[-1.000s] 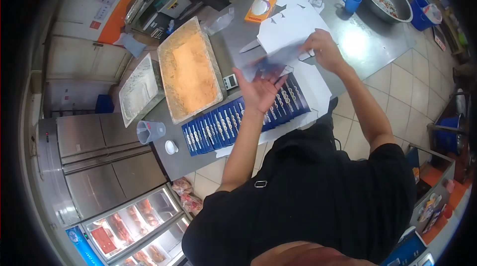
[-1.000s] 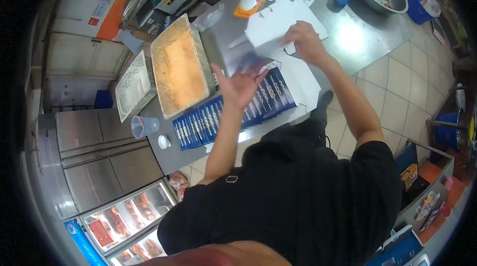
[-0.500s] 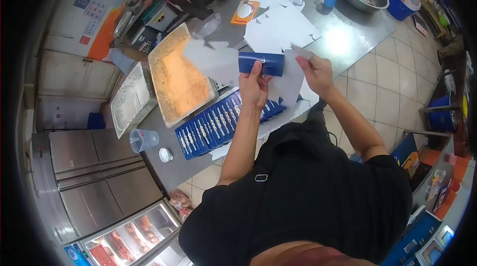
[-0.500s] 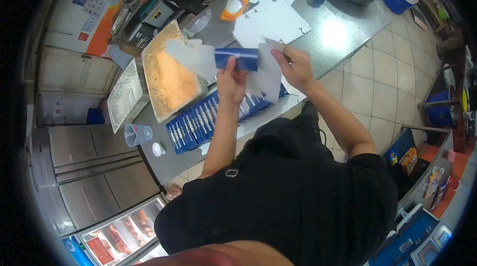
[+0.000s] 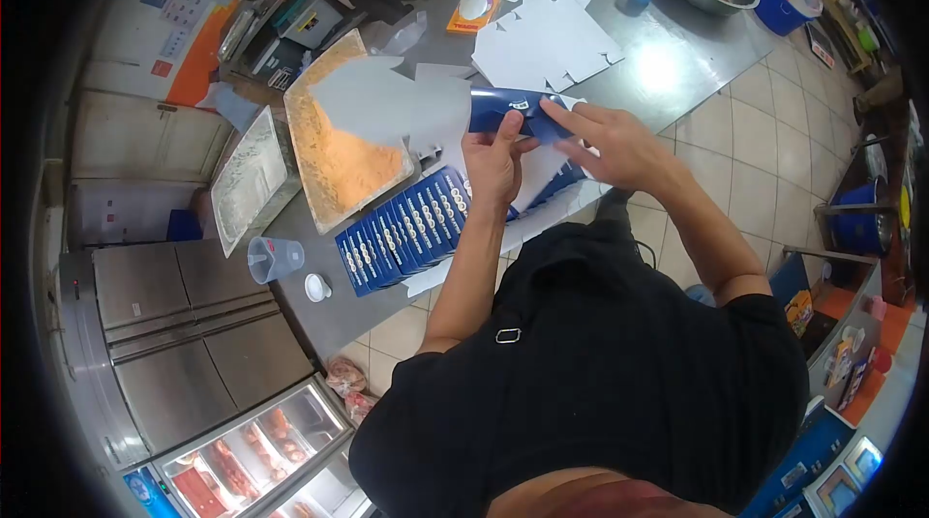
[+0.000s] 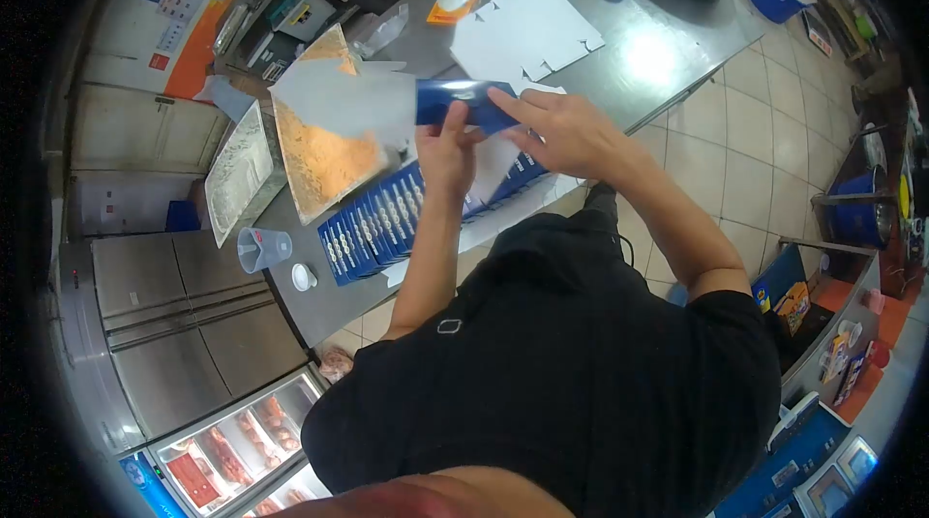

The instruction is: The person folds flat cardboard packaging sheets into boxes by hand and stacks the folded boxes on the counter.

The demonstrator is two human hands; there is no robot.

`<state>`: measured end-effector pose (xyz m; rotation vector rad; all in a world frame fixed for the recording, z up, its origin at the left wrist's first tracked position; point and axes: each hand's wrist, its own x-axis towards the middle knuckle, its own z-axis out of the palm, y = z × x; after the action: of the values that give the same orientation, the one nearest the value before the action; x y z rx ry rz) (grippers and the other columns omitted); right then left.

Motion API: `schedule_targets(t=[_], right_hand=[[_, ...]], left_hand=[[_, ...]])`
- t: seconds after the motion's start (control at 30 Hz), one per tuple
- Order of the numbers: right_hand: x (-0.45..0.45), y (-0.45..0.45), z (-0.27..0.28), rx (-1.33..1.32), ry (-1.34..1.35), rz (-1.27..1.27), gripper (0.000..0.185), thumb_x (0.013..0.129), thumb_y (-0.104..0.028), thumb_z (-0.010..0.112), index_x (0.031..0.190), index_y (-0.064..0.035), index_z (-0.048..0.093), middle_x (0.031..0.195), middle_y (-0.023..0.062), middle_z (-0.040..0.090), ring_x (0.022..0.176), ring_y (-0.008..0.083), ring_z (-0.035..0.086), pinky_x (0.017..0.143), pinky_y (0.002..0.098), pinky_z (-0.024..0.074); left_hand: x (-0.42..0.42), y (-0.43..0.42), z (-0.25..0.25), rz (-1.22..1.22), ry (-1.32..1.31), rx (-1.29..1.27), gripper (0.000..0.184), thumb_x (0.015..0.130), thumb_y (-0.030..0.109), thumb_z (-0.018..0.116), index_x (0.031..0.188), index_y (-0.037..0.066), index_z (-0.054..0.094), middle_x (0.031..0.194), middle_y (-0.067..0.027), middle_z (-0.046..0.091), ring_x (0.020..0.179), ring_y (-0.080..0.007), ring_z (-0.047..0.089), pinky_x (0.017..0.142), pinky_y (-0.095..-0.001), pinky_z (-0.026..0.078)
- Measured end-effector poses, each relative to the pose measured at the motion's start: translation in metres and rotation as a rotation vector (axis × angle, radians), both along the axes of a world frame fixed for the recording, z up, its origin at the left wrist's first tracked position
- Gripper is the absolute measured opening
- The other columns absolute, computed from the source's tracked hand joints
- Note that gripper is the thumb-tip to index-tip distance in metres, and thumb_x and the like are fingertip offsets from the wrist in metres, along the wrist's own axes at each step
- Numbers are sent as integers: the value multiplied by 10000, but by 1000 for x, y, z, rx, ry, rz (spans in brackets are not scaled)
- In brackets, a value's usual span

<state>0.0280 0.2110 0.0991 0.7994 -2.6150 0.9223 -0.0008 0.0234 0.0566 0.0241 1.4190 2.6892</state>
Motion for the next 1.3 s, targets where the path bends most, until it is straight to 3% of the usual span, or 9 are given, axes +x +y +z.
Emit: schedule_targets(t=[0.17,0.23,0.33,0.4,0.53,0.6,0.77,1.03,1.3], right_hand=[[-1,-8,-15,-80,89,-9,570,877,-217,651,1392,-78,450,783,122,582,646,289,585,626,388,484],[9,-17,-18,-447,-272,-180,575,835,-182,700,1356,-77,482,695,105,570,573,233,550,560,357,452],[21,-9,-8,-443,-448,-190,566,789,-148,738,1302,-70,514,612,90,538,510,186,504,514,320,420],[18,18,7,-215,-570,-175,489,818,-173,723,1254,-58,532,727,97,593,639,164,563,584,289,449],[23,37,2,-597,-189,-179,369,918,-251,618,1227,-63,541,1051,94,595,978,155,559,813,291,471],[27,43,-8,-677,-595,-246,299,952,-260,568,1159,-47,536,1044,110,605,976,173,573,862,326,480],[50,47,3,-445,-841,39,195,885,-20,621,1039,-31,502,1249,159,575,1051,198,600,860,331,502],[43,55,23,67,-591,-41,310,858,-147,661,1161,-116,603,1206,144,541,1070,343,573,877,394,490],[36,58,29,125,-441,242,537,735,-216,791,1231,-187,586,1312,238,429,1179,407,466,979,438,420]], left_hand=[[9,13,7,-46,-39,206,212,872,50,684,1070,56,609,1012,-73,659,883,-163,661,717,-319,601],[15,25,5,-26,-9,186,212,874,37,678,1074,52,609,1014,-75,659,883,-159,660,764,-304,576],[23,33,-16,0,60,112,226,876,12,669,1093,29,608,1021,-73,668,904,-141,652,868,-266,506],[32,30,-26,-172,-49,106,253,869,11,677,1113,17,605,1038,-71,676,921,-136,645,846,-266,511],[63,32,-14,-501,-128,-133,249,898,102,671,1113,2,594,1009,-39,667,898,-115,617,828,-268,495],[68,24,0,-686,-154,-259,301,915,163,659,1152,4,566,1025,-28,640,933,-103,583,865,-269,467],[69,13,8,-987,-194,-374,490,893,169,680,1298,-4,464,1118,-56,609,1024,-109,549,931,-267,426],[71,22,-2,-688,-142,-292,1089,777,7,769,1512,-1,-35,920,-141,696,848,-134,635,813,-260,481],[58,22,21,-665,-81,-281,1057,809,-5,732,1513,17,-56,932,-137,687,836,-116,623,778,-238,485]])
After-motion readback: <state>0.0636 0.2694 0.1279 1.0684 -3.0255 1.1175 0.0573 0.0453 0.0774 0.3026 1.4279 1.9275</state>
